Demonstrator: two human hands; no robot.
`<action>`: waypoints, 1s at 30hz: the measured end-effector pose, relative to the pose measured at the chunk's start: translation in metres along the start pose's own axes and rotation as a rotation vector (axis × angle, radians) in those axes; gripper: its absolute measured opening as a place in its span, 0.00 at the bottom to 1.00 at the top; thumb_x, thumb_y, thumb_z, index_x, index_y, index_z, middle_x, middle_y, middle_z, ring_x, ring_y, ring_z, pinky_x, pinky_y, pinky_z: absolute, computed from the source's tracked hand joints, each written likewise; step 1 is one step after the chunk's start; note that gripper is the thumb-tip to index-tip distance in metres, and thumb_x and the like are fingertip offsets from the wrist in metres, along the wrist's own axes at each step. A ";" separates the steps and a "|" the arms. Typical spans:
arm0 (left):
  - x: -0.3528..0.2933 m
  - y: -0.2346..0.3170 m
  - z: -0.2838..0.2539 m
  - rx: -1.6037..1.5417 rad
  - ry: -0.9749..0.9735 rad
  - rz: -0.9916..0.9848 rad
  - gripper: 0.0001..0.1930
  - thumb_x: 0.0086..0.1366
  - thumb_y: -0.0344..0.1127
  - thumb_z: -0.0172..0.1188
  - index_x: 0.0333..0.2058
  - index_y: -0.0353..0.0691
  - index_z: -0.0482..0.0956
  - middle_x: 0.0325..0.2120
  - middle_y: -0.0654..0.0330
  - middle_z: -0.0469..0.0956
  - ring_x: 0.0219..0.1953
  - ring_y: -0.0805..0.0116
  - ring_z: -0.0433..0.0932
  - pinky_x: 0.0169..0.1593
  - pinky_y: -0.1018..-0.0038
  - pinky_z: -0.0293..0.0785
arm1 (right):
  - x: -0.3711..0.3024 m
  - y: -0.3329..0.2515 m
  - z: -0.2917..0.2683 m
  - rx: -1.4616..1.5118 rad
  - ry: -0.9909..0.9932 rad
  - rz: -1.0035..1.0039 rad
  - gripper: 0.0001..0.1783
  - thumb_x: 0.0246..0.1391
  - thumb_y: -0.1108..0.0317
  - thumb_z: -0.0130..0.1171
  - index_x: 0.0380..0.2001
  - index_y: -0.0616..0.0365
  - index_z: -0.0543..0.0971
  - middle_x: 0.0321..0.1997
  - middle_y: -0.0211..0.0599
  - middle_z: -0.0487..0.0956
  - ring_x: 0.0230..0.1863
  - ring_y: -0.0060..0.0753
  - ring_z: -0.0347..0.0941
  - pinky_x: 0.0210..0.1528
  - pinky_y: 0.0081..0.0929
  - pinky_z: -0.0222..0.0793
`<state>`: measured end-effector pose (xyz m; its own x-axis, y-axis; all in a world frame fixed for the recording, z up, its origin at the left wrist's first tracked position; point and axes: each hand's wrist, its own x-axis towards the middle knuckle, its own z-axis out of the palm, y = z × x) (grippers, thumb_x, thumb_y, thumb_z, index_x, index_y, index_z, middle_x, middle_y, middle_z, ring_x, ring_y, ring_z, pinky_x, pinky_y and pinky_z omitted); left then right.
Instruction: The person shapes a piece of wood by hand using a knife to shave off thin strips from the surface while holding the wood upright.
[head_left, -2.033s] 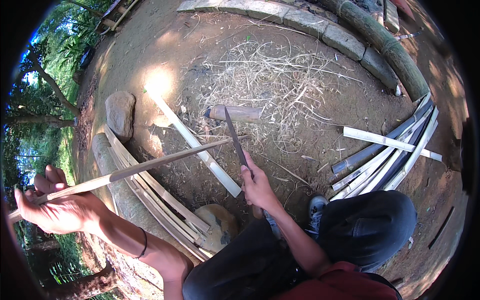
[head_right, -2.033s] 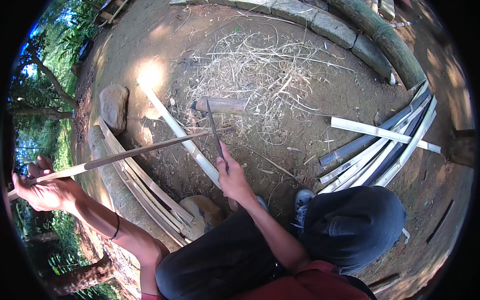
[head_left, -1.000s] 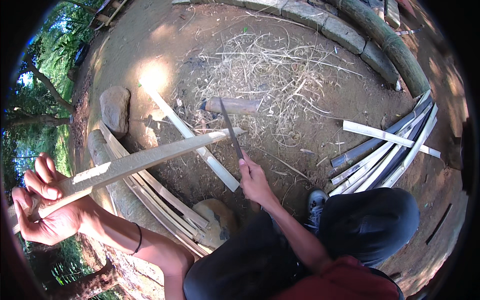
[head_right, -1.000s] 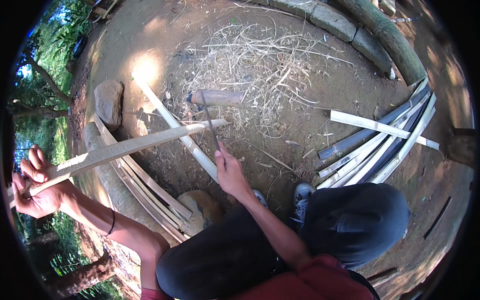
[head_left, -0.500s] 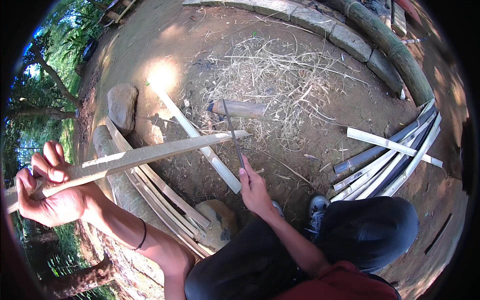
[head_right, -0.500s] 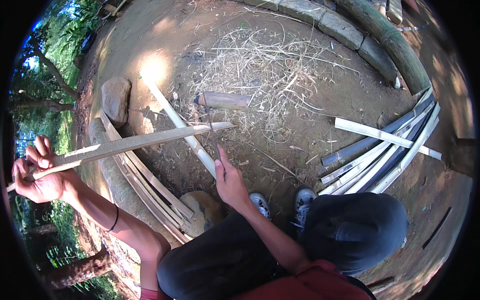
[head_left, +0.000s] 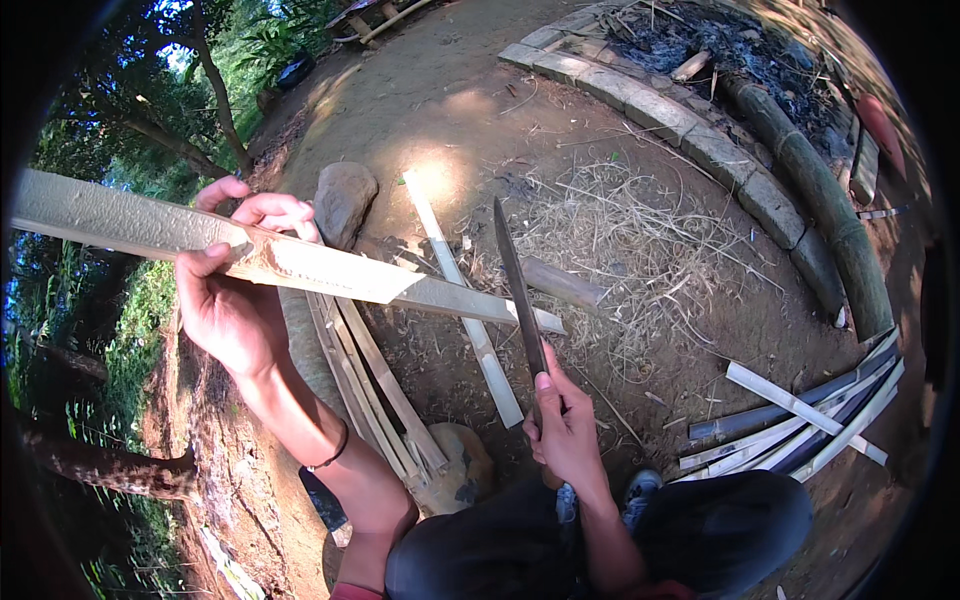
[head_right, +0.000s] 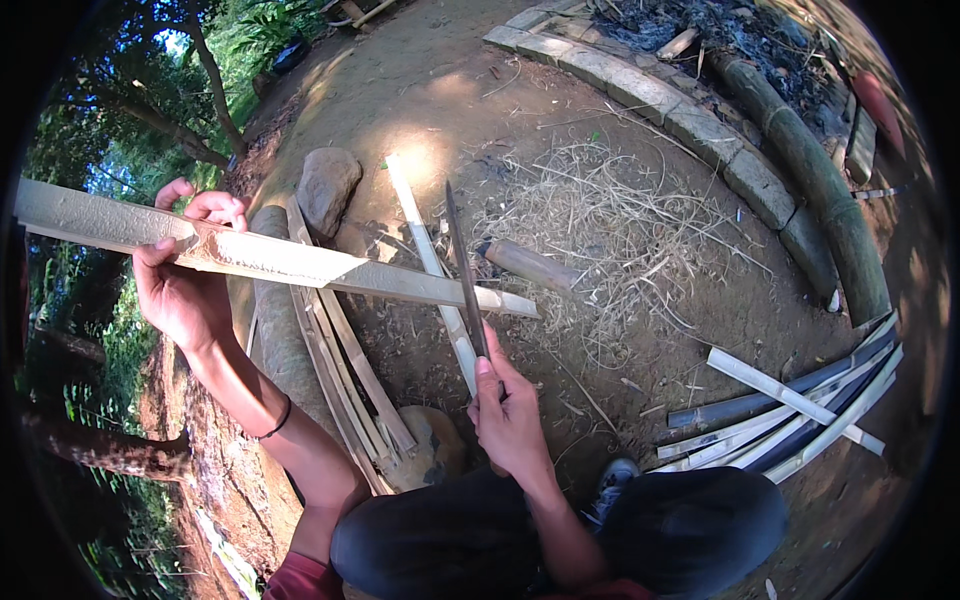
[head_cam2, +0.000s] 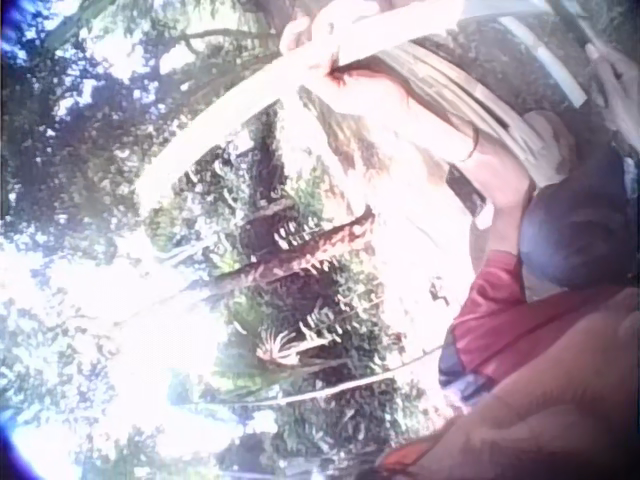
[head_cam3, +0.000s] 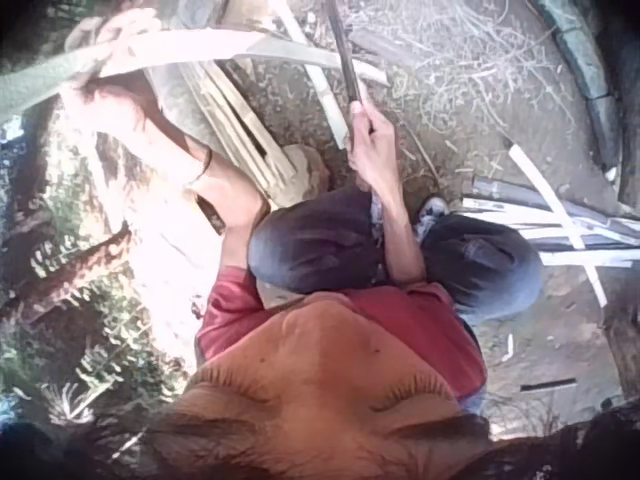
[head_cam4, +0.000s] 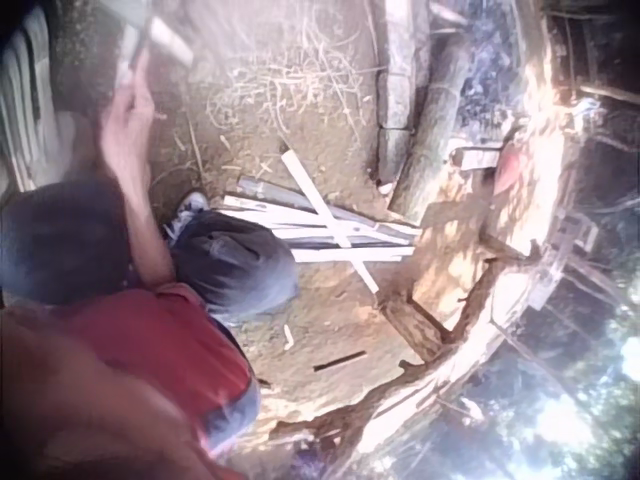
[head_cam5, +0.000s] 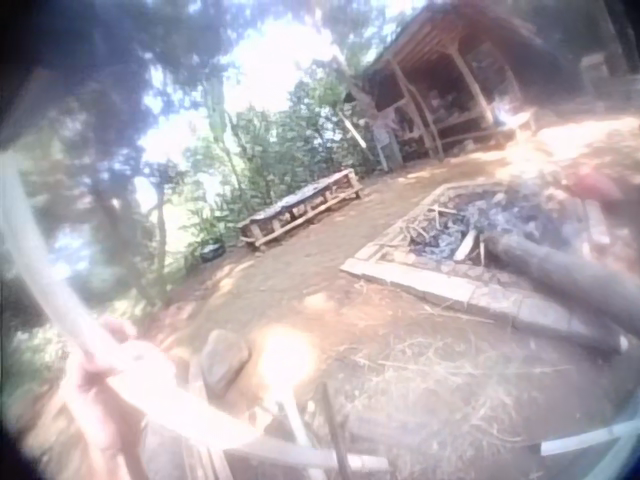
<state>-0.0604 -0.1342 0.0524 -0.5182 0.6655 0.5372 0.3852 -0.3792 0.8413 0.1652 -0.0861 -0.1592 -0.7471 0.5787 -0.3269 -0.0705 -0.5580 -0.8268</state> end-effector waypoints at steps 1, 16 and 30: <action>-0.001 0.002 0.003 -0.011 -0.025 -0.012 0.26 0.60 0.41 0.45 0.52 0.27 0.61 0.38 0.32 0.76 0.39 0.46 0.77 0.57 0.53 0.66 | -0.008 -0.010 0.007 -0.014 -0.050 -0.067 0.28 0.74 0.56 0.41 0.73 0.47 0.57 0.17 0.19 0.59 0.17 0.13 0.59 0.20 0.18 0.60; 0.011 0.021 0.030 -0.056 0.009 0.289 0.34 0.51 0.35 0.44 0.54 0.13 0.62 0.35 0.32 0.77 0.32 0.45 0.81 0.36 0.61 0.83 | -0.037 -0.064 0.030 0.003 -0.114 -0.172 0.29 0.73 0.59 0.42 0.73 0.53 0.57 0.18 0.23 0.64 0.18 0.12 0.61 0.21 0.17 0.60; 0.109 0.001 0.097 -0.231 -0.232 0.082 0.33 0.66 0.49 0.38 0.51 0.20 0.72 0.26 0.43 0.80 0.23 0.59 0.80 0.35 0.68 0.80 | -0.050 -0.154 -0.003 0.077 0.080 -0.269 0.30 0.74 0.52 0.39 0.74 0.48 0.54 0.17 0.26 0.68 0.11 0.15 0.59 0.11 0.17 0.56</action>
<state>-0.0424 -0.0004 0.1061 -0.2943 0.7453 0.5982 0.2216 -0.5557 0.8013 0.2160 -0.0272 -0.0167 -0.6408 0.7552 -0.1380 -0.3112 -0.4199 -0.8526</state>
